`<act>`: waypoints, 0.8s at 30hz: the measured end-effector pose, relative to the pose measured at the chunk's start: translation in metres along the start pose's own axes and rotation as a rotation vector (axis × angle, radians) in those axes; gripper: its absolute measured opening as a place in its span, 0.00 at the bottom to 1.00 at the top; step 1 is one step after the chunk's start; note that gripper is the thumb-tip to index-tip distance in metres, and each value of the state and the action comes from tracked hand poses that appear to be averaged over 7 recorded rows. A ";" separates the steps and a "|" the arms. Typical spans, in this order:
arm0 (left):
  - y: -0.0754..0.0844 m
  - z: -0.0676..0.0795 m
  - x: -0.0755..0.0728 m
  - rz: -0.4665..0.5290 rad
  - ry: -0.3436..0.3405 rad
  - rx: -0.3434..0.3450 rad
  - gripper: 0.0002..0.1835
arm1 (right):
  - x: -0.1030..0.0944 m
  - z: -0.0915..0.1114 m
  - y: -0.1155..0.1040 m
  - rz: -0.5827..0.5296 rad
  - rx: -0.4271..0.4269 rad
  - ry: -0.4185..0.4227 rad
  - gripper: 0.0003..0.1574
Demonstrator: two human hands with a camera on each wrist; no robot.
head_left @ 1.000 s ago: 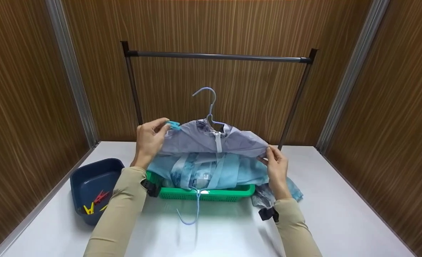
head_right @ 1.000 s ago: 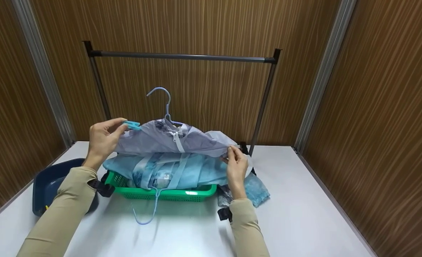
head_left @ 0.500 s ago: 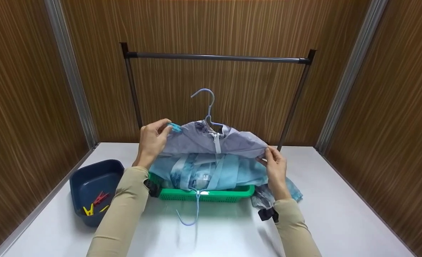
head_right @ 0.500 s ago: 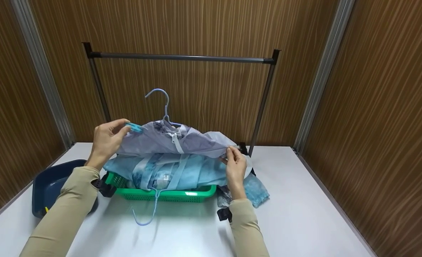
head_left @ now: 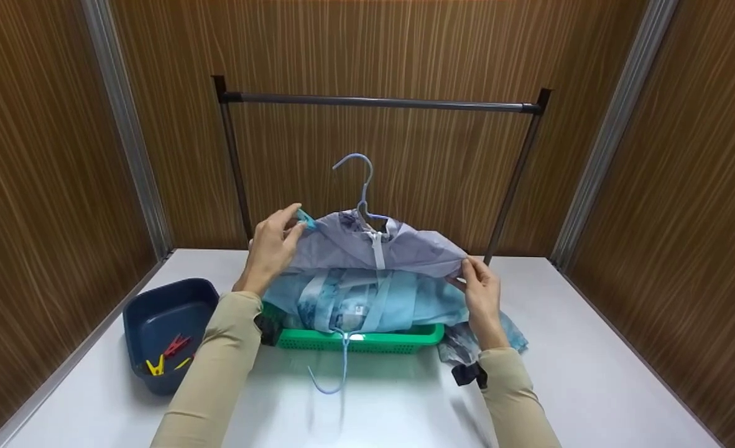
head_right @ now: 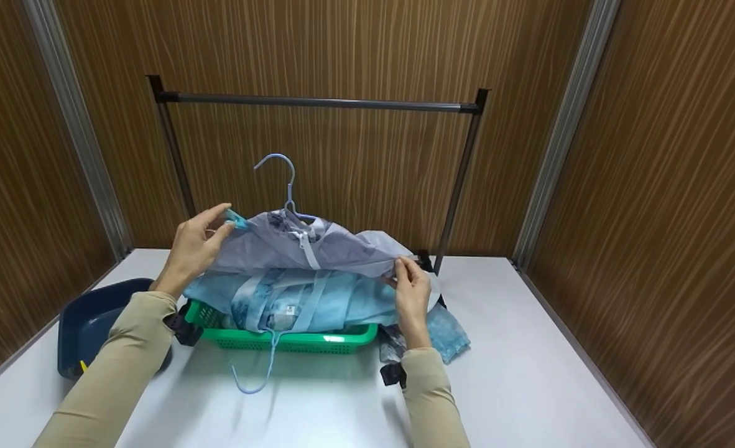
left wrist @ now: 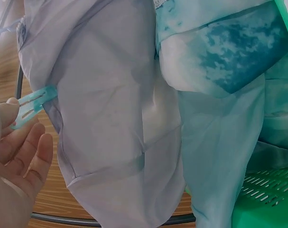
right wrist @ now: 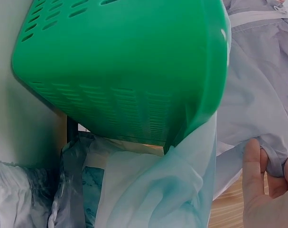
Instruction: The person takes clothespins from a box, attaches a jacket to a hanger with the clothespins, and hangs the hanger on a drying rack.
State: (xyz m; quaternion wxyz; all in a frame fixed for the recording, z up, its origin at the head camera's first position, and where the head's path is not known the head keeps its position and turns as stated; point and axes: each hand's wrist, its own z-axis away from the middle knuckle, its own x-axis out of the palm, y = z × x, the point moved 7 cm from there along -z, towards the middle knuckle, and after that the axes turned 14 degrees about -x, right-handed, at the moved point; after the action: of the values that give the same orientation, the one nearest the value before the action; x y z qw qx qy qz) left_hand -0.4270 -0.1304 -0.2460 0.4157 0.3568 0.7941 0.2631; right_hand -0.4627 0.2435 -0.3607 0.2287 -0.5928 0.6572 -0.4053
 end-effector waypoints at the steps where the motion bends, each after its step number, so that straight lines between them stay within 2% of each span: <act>1: 0.000 0.000 0.000 0.002 -0.003 -0.001 0.23 | 0.000 0.000 0.000 -0.005 0.000 0.000 0.17; 9: -0.003 0.002 -0.011 0.063 0.016 0.019 0.27 | 0.001 -0.001 -0.002 -0.009 -0.005 0.006 0.15; 12: -0.008 0.004 -0.017 0.053 0.034 0.018 0.27 | 0.001 0.000 -0.002 -0.011 -0.007 0.008 0.15; 18: -0.023 0.010 -0.033 0.020 0.061 -0.027 0.24 | 0.000 0.002 -0.001 -0.007 0.009 0.014 0.15; 24: -0.046 0.016 -0.052 -0.022 0.074 -0.094 0.20 | 0.000 0.003 -0.001 0.000 0.007 0.013 0.17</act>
State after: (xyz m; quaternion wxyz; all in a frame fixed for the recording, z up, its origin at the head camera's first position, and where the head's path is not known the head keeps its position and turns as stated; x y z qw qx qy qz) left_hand -0.4088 -0.1970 -0.2622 0.4051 0.3180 0.7997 0.3087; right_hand -0.4596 0.2425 -0.3612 0.2266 -0.5893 0.6573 -0.4115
